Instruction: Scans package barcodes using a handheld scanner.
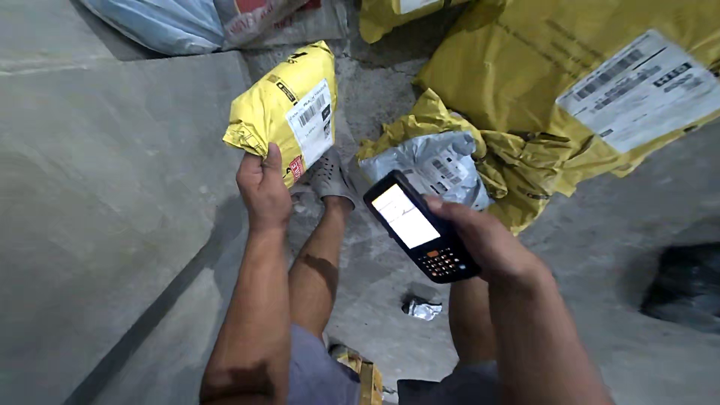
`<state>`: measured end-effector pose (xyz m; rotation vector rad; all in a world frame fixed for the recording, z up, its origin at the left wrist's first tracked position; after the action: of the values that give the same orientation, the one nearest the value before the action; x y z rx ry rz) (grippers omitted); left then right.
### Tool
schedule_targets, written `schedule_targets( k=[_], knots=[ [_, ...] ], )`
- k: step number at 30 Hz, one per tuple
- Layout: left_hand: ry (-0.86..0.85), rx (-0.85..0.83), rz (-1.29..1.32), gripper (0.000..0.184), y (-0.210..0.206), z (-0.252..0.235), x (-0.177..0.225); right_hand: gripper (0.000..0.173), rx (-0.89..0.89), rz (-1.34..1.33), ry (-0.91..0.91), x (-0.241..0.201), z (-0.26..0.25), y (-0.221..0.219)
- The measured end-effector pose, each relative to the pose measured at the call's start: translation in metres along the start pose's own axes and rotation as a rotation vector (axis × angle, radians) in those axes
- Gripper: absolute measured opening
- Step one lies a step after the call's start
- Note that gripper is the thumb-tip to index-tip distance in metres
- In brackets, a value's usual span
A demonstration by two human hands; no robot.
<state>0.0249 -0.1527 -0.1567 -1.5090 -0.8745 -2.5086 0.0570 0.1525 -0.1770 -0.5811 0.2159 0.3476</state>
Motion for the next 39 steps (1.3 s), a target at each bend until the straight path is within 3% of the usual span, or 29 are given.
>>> schedule_targets(
  k=[6,12,15,19,23,26,29,36,39],
  knots=[
    [0.034,0.055,-0.356,0.036,0.022,-0.004,-0.015,0.048,-0.155,0.008,-0.054,0.001,-0.006,-0.011],
    [0.173,0.207,-0.403,0.043,0.021,-0.020,-0.041,0.049,-0.021,-0.213,-0.014,-0.017,-0.020,-0.001],
    [0.191,0.092,-0.345,0.051,-0.030,-0.037,-0.043,0.052,0.118,-0.368,0.031,-0.031,-0.023,0.010],
    [0.219,-0.169,-0.219,0.057,-0.141,-0.101,-0.044,0.056,0.224,-0.558,0.130,-0.044,-0.021,0.025],
    [0.239,-0.112,-0.100,0.073,-0.225,-0.182,-0.045,0.059,0.222,-0.702,0.185,-0.045,-0.020,0.033],
    [0.256,-0.052,-0.141,0.056,-0.255,-0.228,-0.047,0.061,0.178,-0.800,0.217,-0.044,-0.020,0.033],
    [0.182,-0.011,-0.237,0.034,-0.255,-0.242,-0.028,0.062,0.082,-0.910,0.252,-0.047,-0.021,0.028],
    [-0.083,0.051,-0.120,0.025,-0.201,-0.205,0.008,0.061,-0.295,-1.205,0.292,-0.056,-0.016,-0.002],
    [-0.145,0.038,-0.192,0.025,-0.167,-0.197,0.009,0.063,-0.353,-1.252,0.246,-0.052,-0.016,-0.020]
  ],
)
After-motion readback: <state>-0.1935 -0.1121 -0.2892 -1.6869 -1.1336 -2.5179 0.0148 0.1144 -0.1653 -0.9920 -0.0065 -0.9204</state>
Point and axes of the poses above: each hand's wrist, its own z-axis away from the middle knuckle, its own y-axis out of the back of the hand, x = y × z, the point moved 9 cm from there along -z, towards the middle knuckle, and after that the axes turned 10 degrees about z, right-handed, at the moved point
